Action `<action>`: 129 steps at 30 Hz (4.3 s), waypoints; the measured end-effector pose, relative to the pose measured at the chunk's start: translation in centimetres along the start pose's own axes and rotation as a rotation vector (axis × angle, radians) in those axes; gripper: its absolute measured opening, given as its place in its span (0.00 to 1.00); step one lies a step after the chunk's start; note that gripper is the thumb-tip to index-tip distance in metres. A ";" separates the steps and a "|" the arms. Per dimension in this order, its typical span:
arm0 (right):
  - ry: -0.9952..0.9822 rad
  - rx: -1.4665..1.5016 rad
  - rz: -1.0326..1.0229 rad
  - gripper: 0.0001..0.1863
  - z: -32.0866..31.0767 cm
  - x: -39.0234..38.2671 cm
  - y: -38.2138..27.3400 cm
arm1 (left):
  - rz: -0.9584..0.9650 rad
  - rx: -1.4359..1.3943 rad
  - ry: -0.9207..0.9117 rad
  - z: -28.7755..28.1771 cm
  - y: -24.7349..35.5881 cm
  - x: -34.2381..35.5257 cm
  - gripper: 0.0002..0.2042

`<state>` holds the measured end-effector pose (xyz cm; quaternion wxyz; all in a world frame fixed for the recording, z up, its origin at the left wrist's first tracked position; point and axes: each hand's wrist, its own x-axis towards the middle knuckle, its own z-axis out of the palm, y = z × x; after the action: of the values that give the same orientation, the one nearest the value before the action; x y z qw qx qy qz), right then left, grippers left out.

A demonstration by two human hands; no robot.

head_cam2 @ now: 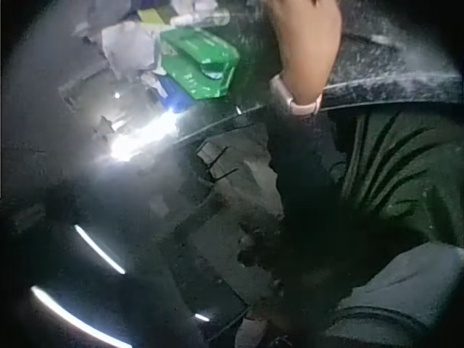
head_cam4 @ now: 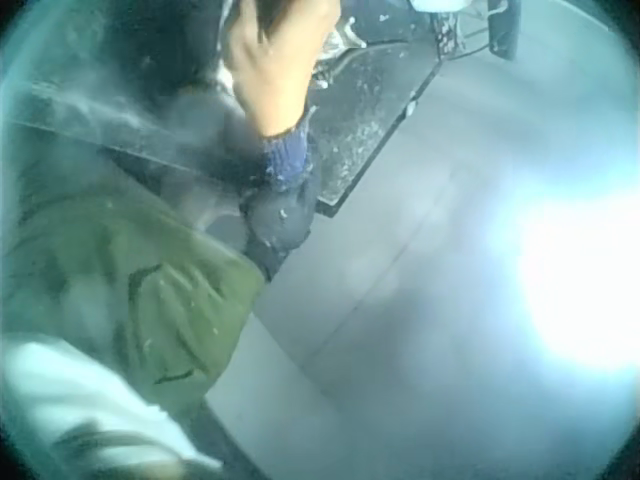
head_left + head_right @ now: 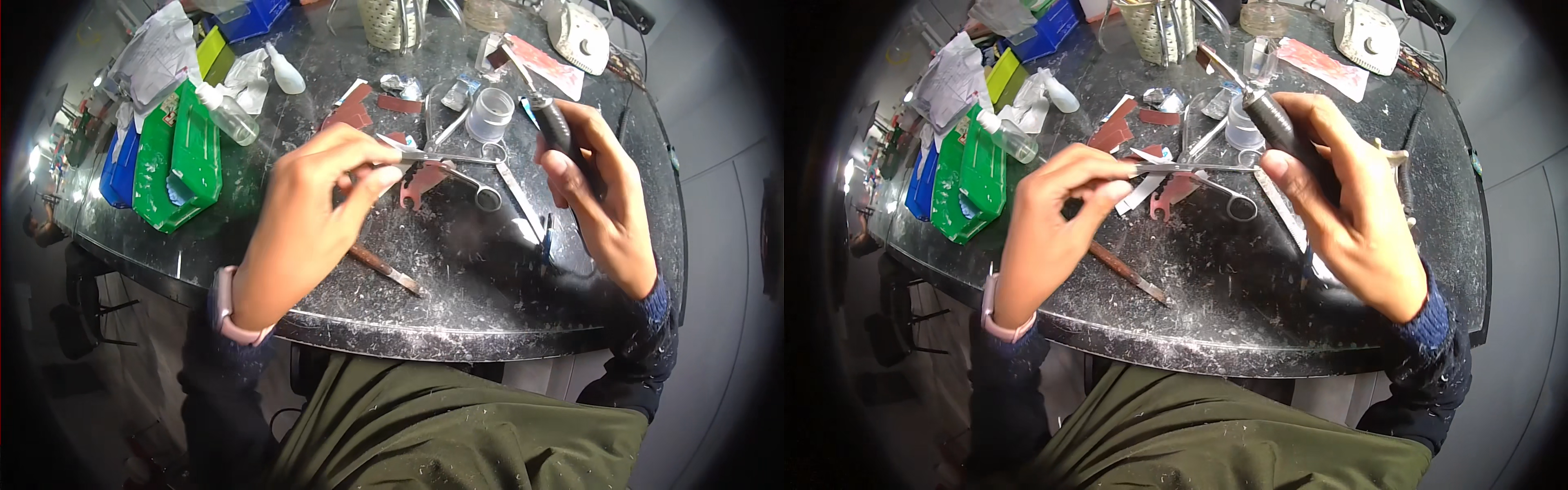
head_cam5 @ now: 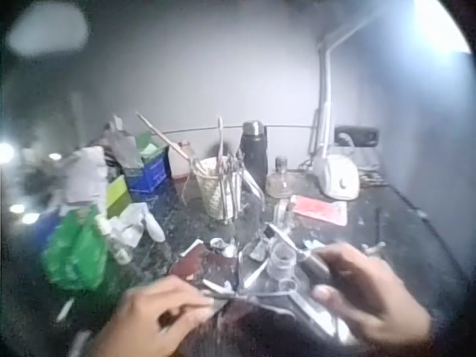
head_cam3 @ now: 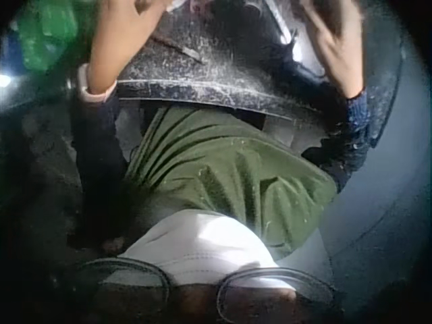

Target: The person grinds and smooths the edges of a dental prosthesis using an electric rotary handpiece, rotating the prosthesis by hand to work on different sections.

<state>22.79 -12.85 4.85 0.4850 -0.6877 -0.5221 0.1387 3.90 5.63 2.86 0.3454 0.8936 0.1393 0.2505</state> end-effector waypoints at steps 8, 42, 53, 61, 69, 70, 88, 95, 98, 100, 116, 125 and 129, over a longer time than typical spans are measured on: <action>0.034 -0.200 -0.060 0.20 -0.4 0.0 2.9 | -0.021 0.134 -0.159 3.7 -1.0 1.0 0.16; 0.173 -0.749 -0.578 0.42 0.6 -0.9 1.1 | -0.422 -1.604 -0.276 5.6 1.8 -4.7 0.10; 0.183 -0.702 -0.622 0.43 0.5 -0.8 1.3 | -0.479 -1.648 -0.306 5.4 1.9 -4.8 0.16; 0.169 -0.706 -0.637 0.44 0.5 -0.7 1.5 | -0.522 -1.544 -0.292 5.3 2.2 -4.8 0.17; 0.160 -0.704 -0.669 0.43 0.6 -0.6 1.6 | -0.387 -1.593 -0.336 5.6 1.4 -4.8 0.14; 0.145 -0.711 -0.677 0.44 0.6 -0.7 1.6 | -0.428 -1.548 -0.326 5.5 1.7 -4.7 0.13; 0.116 -0.759 -0.657 0.43 0.7 -0.9 1.2 | -0.635 -1.665 -0.229 5.1 1.9 -4.6 0.11; 0.083 -0.757 -0.704 0.42 0.6 -0.8 1.4 | -0.679 -1.705 -0.235 4.9 2.5 -4.5 0.14; 0.140 -0.740 -0.682 0.41 0.9 -0.7 1.7 | -0.654 -1.722 -0.218 5.2 1.9 -4.8 0.17; 0.091 -0.742 -0.691 0.40 0.6 -0.7 1.3 | -0.630 -1.692 -0.220 5.1 2.1 -4.9 0.18; 0.104 -0.827 -0.752 0.40 0.4 -1.2 1.5 | -0.618 -1.811 -0.253 5.4 2.0 -4.8 0.21; 0.193 -0.792 -0.696 0.42 0.8 -0.8 1.5 | -0.479 -1.733 -0.231 6.0 1.8 -4.8 0.13; 0.150 -0.775 -0.707 0.42 0.8 -0.6 1.3 | -0.532 -1.777 -0.159 5.7 1.8 -5.0 0.13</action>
<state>22.75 -12.92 3.20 0.2485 -0.6065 -0.6990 -0.2861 3.01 -0.93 -1.27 0.9574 0.2543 0.0725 0.1157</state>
